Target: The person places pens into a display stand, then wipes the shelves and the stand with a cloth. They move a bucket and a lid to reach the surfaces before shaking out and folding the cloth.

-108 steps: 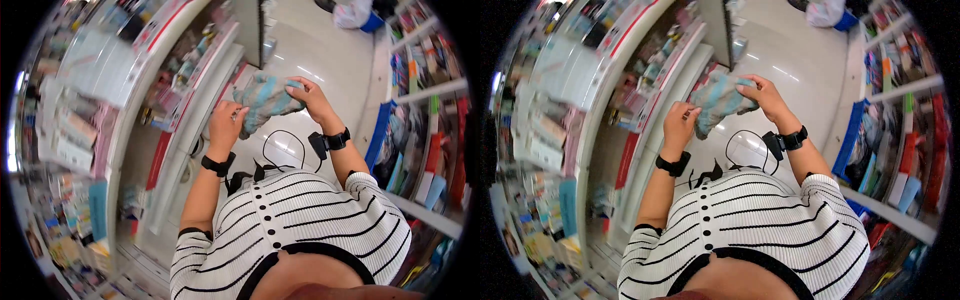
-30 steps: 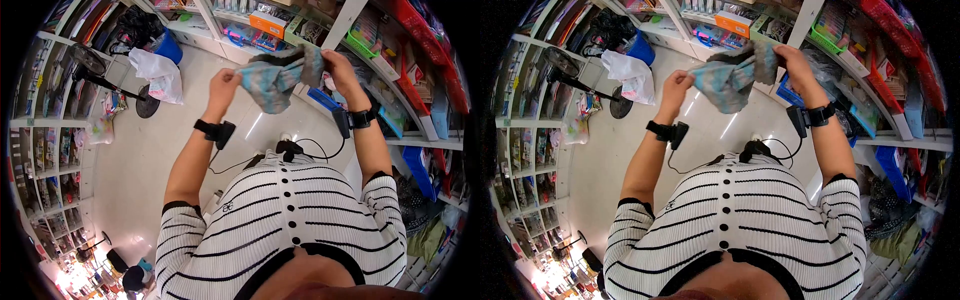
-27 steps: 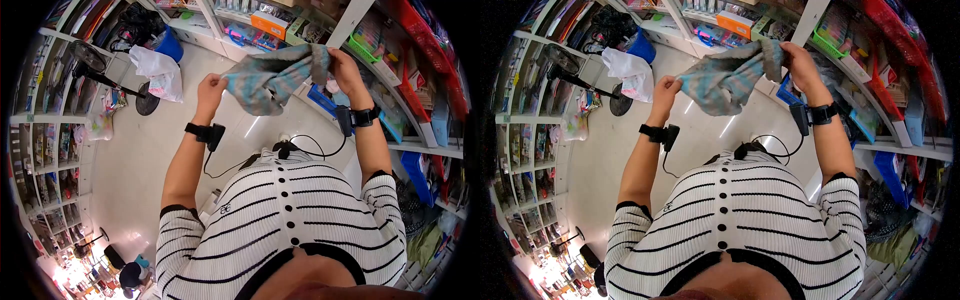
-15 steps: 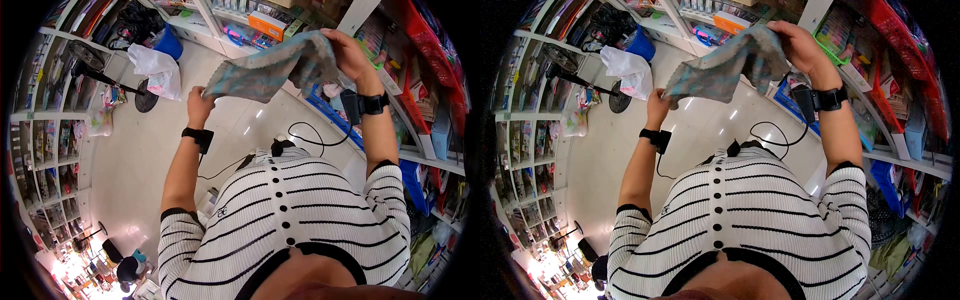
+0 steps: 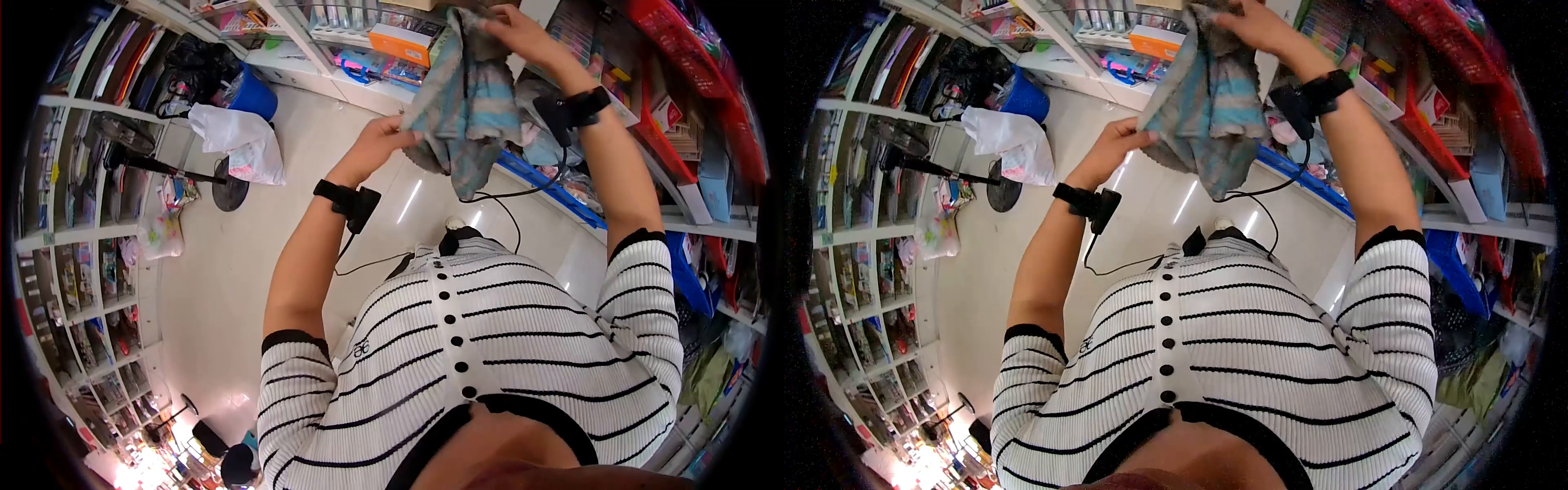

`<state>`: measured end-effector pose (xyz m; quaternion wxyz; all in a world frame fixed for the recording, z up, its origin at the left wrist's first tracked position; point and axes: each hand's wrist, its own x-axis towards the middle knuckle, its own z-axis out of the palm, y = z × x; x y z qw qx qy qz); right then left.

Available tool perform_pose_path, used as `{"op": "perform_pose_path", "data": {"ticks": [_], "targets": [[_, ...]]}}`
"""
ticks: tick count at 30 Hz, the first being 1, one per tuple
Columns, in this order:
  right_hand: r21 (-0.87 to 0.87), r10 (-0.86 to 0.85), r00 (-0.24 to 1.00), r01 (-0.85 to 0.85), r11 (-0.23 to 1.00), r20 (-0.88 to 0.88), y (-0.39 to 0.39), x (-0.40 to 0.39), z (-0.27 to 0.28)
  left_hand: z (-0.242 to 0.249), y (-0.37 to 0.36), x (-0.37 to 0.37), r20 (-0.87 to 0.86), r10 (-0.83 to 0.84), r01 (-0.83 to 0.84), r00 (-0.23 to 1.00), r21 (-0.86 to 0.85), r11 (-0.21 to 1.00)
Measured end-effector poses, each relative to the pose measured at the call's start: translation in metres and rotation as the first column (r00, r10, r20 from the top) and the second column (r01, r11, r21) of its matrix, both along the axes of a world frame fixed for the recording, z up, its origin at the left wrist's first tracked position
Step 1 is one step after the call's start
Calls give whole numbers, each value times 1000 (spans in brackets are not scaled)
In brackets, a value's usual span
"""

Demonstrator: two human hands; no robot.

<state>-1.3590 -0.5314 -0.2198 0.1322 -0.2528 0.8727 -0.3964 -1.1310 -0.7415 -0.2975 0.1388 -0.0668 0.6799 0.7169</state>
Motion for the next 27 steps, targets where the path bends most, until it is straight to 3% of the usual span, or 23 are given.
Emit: {"op": "perform_pose_path", "data": {"ticks": [1, 2, 3, 4, 6, 10, 12, 14, 16, 17, 20, 22, 24, 27], "targets": [[107, 1, 840, 68, 992, -543, 6, -10, -40, -1, 2, -4, 5, -13, 13, 1000, -1, 1000], [87, 15, 725, 62, 994, -689, 16, -25, -76, -2, 3, -11, -24, 48, -47, 999, 67, 997], [71, 43, 891, -12, 997, -452, 21, -16, -86, -4, 4, -18, -47, 114, -107, 992, 137, 985], [31, 85, 980, -81, 996, -179, 28, -3, -93, -7, 4, -24, -43, 105, -98, 994, 135, 986], [3, 170, 951, -177, 984, 256, 38, 22, -127, -13, 3, -32, 56, 138, -148, 989, 308, 940], [-220, 494, 822, -446, 868, 283, 43, 94, -162, -8, 12, -39, 134, 164, -204, 977, 396, 895], [-258, 469, 818, -399, 880, 332, 31, 118, -166, 6, 18, -40, 165, 136, -200, 977, 472, 859], [-293, 447, 810, -354, 888, 378, 19, 122, -178, 14, 18, -39, 103, 130, -161, 986, 427, 890], [-223, 287, 860, -208, 952, 421, 7, 115, -187, 16, 8, -41, 37, 121, -126, 992, 378, 917], [-291, 260, 886, -152, 945, 383, 7, 111, -185, 15, 0, -42, 50, 144, -152, 988, 344, 926], [-259, 220, 897, -124, 958, 384, 17, 84, -165, 19, -24, -46, 86, 209, -226, 974, 337, 914], [-238, 225, 902, -142, 961, 369, 26, 63, -154, 17, -37, -48, 45, 224, -228, 974, 162, 960], [-245, 250, 964, -265, 932, -94, 30, 45, -142, 12, -47, -53, 46, 253, -257, 966, 122, 959], [-247, 249, 968, -234, 940, 33, 26, 26, -122, 10, -55, -63, 24, 201, -203, 979, 67, 977]]}}
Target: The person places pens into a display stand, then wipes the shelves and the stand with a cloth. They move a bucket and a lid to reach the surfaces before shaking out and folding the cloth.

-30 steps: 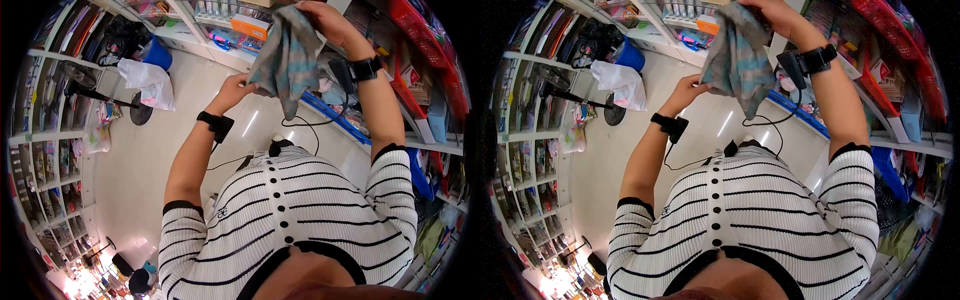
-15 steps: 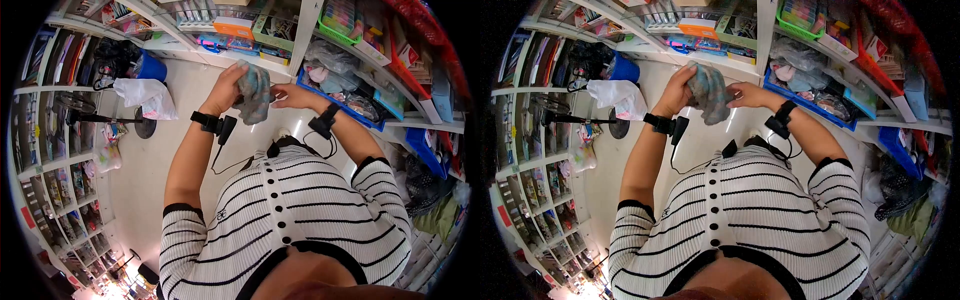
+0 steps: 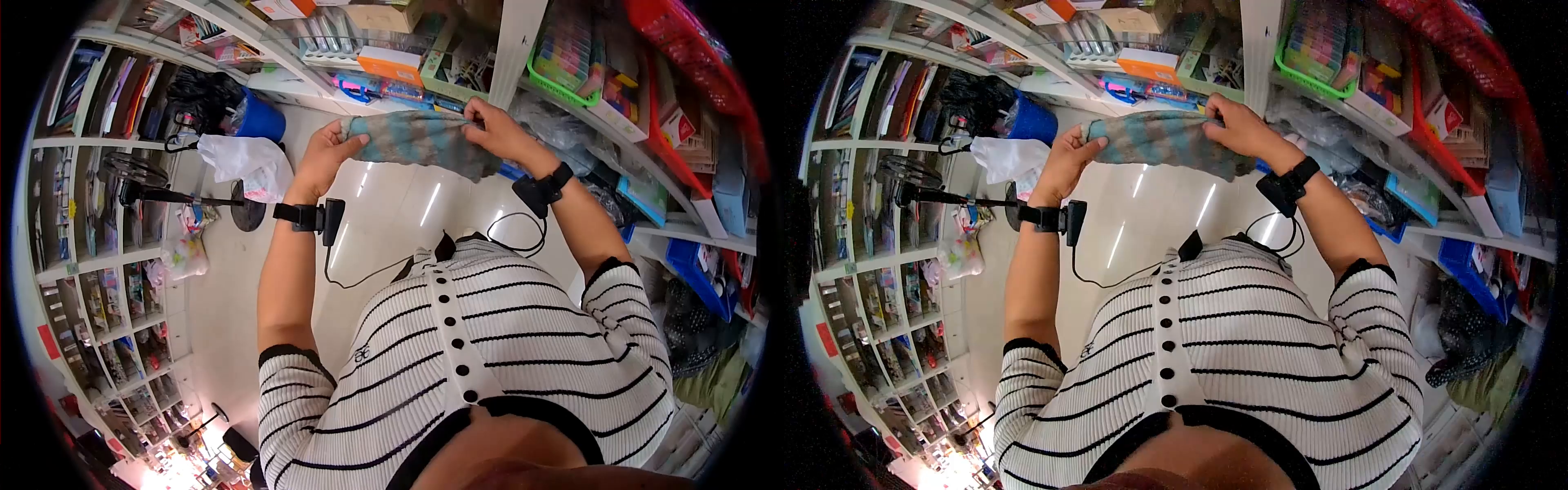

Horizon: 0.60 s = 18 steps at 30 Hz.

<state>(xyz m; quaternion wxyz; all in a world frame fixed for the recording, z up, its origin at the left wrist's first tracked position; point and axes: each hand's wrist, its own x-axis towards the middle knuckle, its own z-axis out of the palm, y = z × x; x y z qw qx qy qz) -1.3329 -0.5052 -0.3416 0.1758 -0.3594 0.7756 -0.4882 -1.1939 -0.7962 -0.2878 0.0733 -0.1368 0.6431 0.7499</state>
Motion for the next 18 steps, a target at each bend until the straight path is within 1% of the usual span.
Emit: {"op": "perform_pose_path", "data": {"ticks": [1, 2, 3, 4, 5, 6, 8, 9, 10, 11, 12, 13, 14, 15, 16, 17, 18], "targets": [[58, -27, 997, 23, 998, 68, -2, -6, 5, 0, -2, -4, -11, 13, -14, 1000, -114, 993], [-16, -52, 999, 52, 999, -4, -6, -11, -2, 0, -4, -9, -21, 25, -29, 999, -225, 974], [-17, -51, 999, 51, 999, -9, -5, -17, -1, -5, -7, -14, -25, 26, -31, 999, -226, 974], [-14, 2, 999, -1, 1000, 45, -6, -20, 8, -10, -8, -22, -182, 61, -131, 981, -401, 907], [-13, 53, 994, -52, 999, 100, -7, -23, 13, -12, -12, -27, -262, 62, -184, 963, -474, 861], [-12, 49, 994, -48, 999, 98, -8, -27, 14, -15, -16, -33, -338, 60, -246, 939, -541, 804], [135, 233, 973, -231, 964, 5, -9, -37, 14, -7, -20, -46, -257, 88, -200, 962, -449, 871], [137, 222, 975, -220, 966, 2, -10, -42, 7, -5, -25, -54, -260, 78, -191, 962, -447, 874], [229, 154, 977, -118, 966, -150, -15, -46, -1, -3, -29, -62, -214, 31, -122, 976, -423, 898], [305, 98, 948, -1, 952, -302, -21, -51, -8, -1, -34, -70, -169, -19, -51, 985, -395, 917], [306, 86, 948, 12, 952, -306, -24, -56, -14, 0, -36, -79, -263, -74, -62, 962, -474, 878], [280, -37, 985, 84, 956, -169, -31, -56, -11, -2, -42, -88, -270, -88, -53, 959, -473, 880], [261, -160, 987, 162, 952, -26, -40, -57, -8, -5, -51, -98, -338, -62, -82, 939, -396, 915], [259, -179, 983, 181, 949, -32, -51, -59, -3, -7, -63, -108, -401, -34, -103, 915, -315, 943], [251, -207, 978, 202, 947, -8, -64, -59, 3, -11, -79, -117, -389, -31, -81, 921, -267, 960], [244, -236, 971, 224, 943, 20, -78, -60, 5, -15, -93, -125, -391, -51, -60, 919, -267, 962], [119, -269, 961, 276, 954, -67, -91, -62, -10, -18, -108, -133, -373, -41, -39, 927, -206, 978]]}}
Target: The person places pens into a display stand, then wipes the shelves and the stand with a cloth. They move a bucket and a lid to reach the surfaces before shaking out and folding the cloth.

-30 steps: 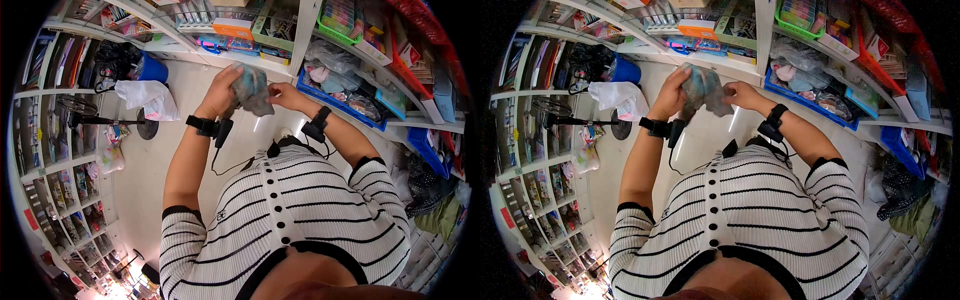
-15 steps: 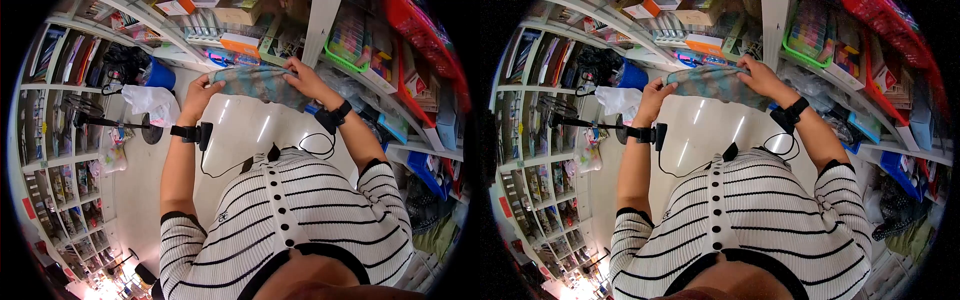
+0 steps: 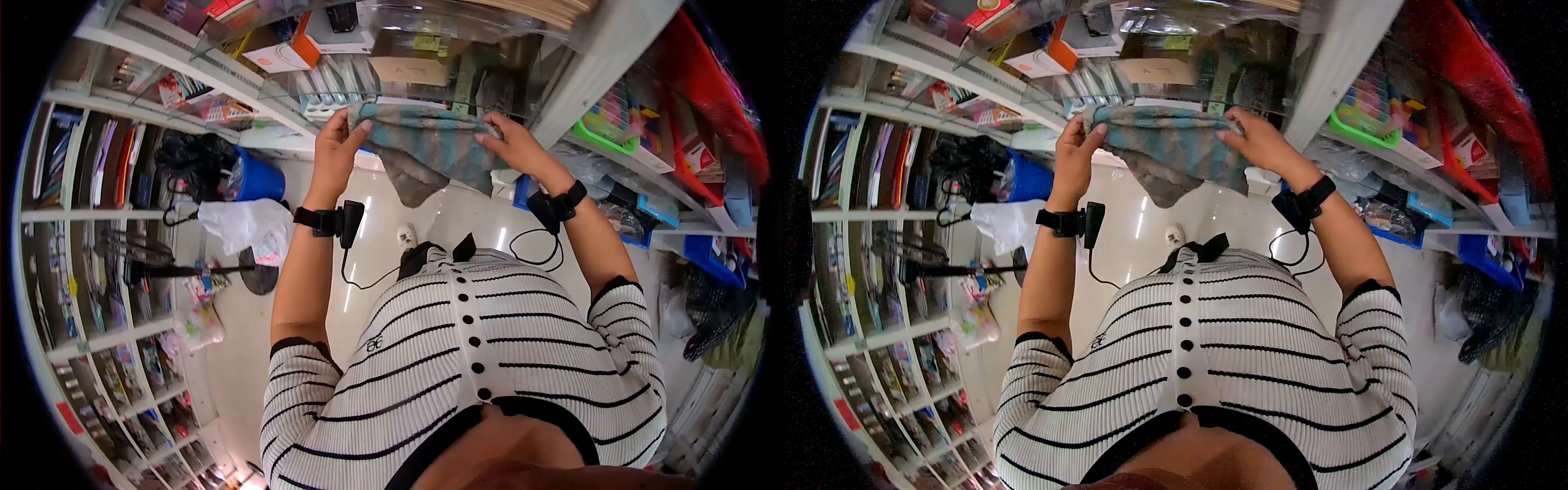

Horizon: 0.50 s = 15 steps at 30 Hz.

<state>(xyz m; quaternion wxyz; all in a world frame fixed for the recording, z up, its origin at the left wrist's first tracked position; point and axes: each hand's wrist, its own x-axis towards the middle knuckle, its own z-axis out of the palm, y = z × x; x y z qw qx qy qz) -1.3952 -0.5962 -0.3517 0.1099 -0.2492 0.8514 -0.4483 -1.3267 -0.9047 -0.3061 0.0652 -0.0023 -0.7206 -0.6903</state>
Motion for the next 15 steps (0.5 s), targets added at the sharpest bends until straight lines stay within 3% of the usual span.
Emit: {"op": "perform_pose_path", "data": {"ticks": [5, 7, 8, 9, 10, 11, 12, 13, 14, 15], "targets": [[13, 81, 983, -84, 996, 167, -89, -9, 19, 0, -87, -31, 80, -146, 141, 986, 64, 988], [207, 16, 990, -45, 977, 140, -129, -14, 34, 1, -126, -48, 85, -162, 155, 983, 75, 985], [178, -17, 973, 59, 982, -230, -150, -17, 29, -1, -148, -61, 41, -101, 101, 994, -9, 995], [180, -26, 973, 69, 981, -229, -168, -21, 32, -2, -167, -71, -6, -42, 42, 999, -90, 995], [141, -64, 911, 131, 981, -407, -191, -26, 47, 3, -181, -81, -126, 56, -69, 990, -100, 993], [93, -99, 817, 183, 979, -568, -211, -31, 55, 7, -194, -91, -205, 131, -130, 970, 20, 991], [96, -103, 819, 189, 977, -564, -229, -37, 58, 10, -201, -98, -333, 190, -190, 923, 32, 981], [131, -43, 729, 179, 975, -683, -245, -46, 59, 17, -205, -104, -456, 246, -249, 856, 54, 967], [166, 24, 620, 174, 971, -784, -258, -56, 59, 15, -215, -109, -454, 244, -246, 857, 56, 968], [169, 25, 622, 174, 970, -783, -269, -65, 55, 10, -225, -114, -584, 189, -417, 789, -285, 863]]}}
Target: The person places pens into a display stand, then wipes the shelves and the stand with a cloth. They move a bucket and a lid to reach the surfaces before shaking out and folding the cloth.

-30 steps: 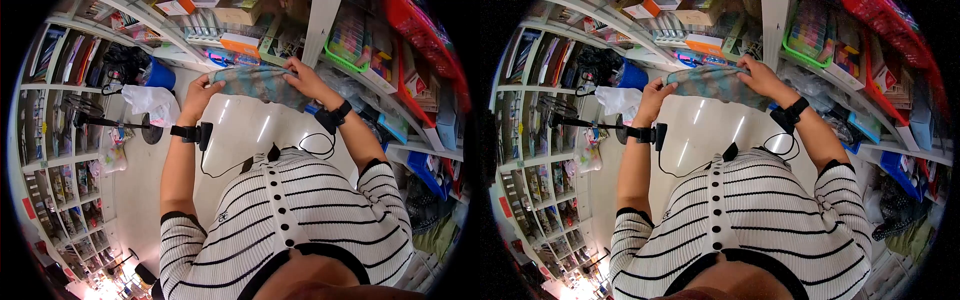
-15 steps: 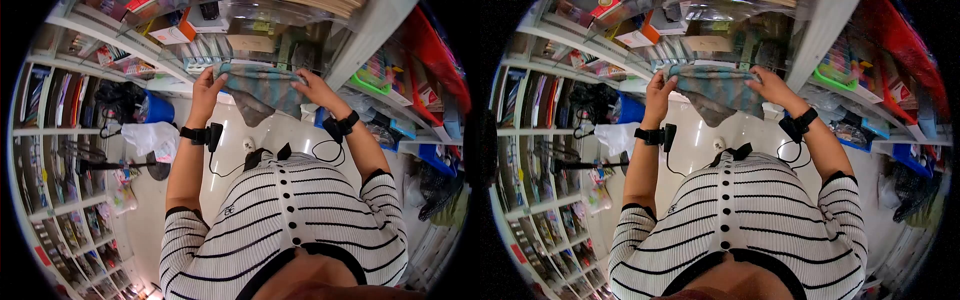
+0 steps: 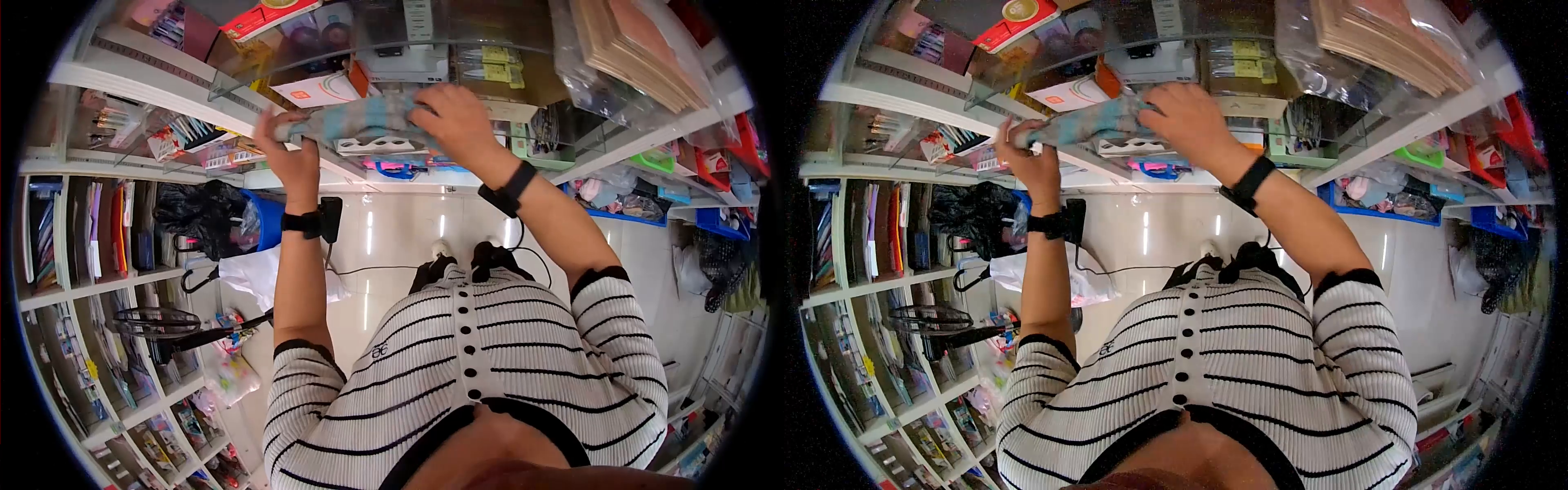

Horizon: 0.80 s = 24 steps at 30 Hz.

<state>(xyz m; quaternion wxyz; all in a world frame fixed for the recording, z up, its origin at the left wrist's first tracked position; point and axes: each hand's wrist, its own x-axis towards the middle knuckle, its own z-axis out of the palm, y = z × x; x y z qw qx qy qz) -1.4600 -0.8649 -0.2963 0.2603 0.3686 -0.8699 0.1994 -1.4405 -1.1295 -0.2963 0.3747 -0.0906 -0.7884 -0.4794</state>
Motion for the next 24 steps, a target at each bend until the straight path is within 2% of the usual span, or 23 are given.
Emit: {"op": "perform_pose_path", "data": {"ticks": [1, 2, 3, 4, 5, 6, 7, 8, 10, 11, 12, 14, 16, 18, 19, 21, 24], "targets": [[58, 9, 1000, -9, 998, 5, -10, -8, -8, -7, -9, -3, -86, 163, -183, 983, -369, 911], [115, 19, 1000, -21, 993, 11, -18, -13, -19, -22, -16, -10, -98, 96, -135, 990, -542, 829], [116, 23, 1000, -24, 993, 14, -24, -14, -43, -47, -25, -13, 16, 57, -32, 998, -664, 747], [206, -82, 994, 66, 976, 71, -27, -14, -75, -68, -32, -16, 133, 34, 80, 990, -760, 645], [299, -190, 975, 148, 943, 117, -29, -14, -83, -74, -29, -13, 134, 37, 79, 990, -760, 645], [302, -185, 975, 142, 943, 120, -26, -15, -91, -83, -19, -1, 226, 71, 115, 972, -711, 694], [270, -184, 950, 113, 956, 253, -24, -9, -88, -88, -7, 10, 323, 102, 143, 941, -654, 743], [232, -178, 906, 92, 968, 383, -23, -3, -87, -90, 5, 14, 331, 109, 144, 937, -653, 743], [189, -149, 910, 80, 979, 386, -23, -5, -92, -89, 25, 12, 295, 24, 147, 955, -543, 827], [187, -162, 913, 97, 978, 375, -24, -5, -92, -92, 31, 8, 343, -53, 225, 938, -485, 845], [185, -175, 914, 113, 976, 365, -25, -6, -92, -98, 35, 5, 344, -44, 218, 938, -487, 846], [213, -168, 914, 93, 973, 369, -30, -11, -91, -109, 40, -1, 338, 97, 147, 936, -627, 765], [241, -162, 916, 74, 968, 368, -37, -22, -93, -111, 37, -3, 344, 166, 108, 924, -652, 751], [145, -34, 955, -9, 989, 296, -49, -23, -100, -104, 25, 1, 335, 327, 53, 884, -766, 641], [142, -37, 951, -7, 990, 306, -60, -20, -102, -103, 14, 2, 327, 360, 47, 874, -794, 606], [244, -25, 966, -40, 969, 258, -87, -24, -102, -104, -15, -2, 320, 374, 49, 870, -813, 581], [253, 3, 981, -53, 966, 193, -120, -31, -101, -110, -48, -11, 267, 383, 32, 884, -853, 522]]}}
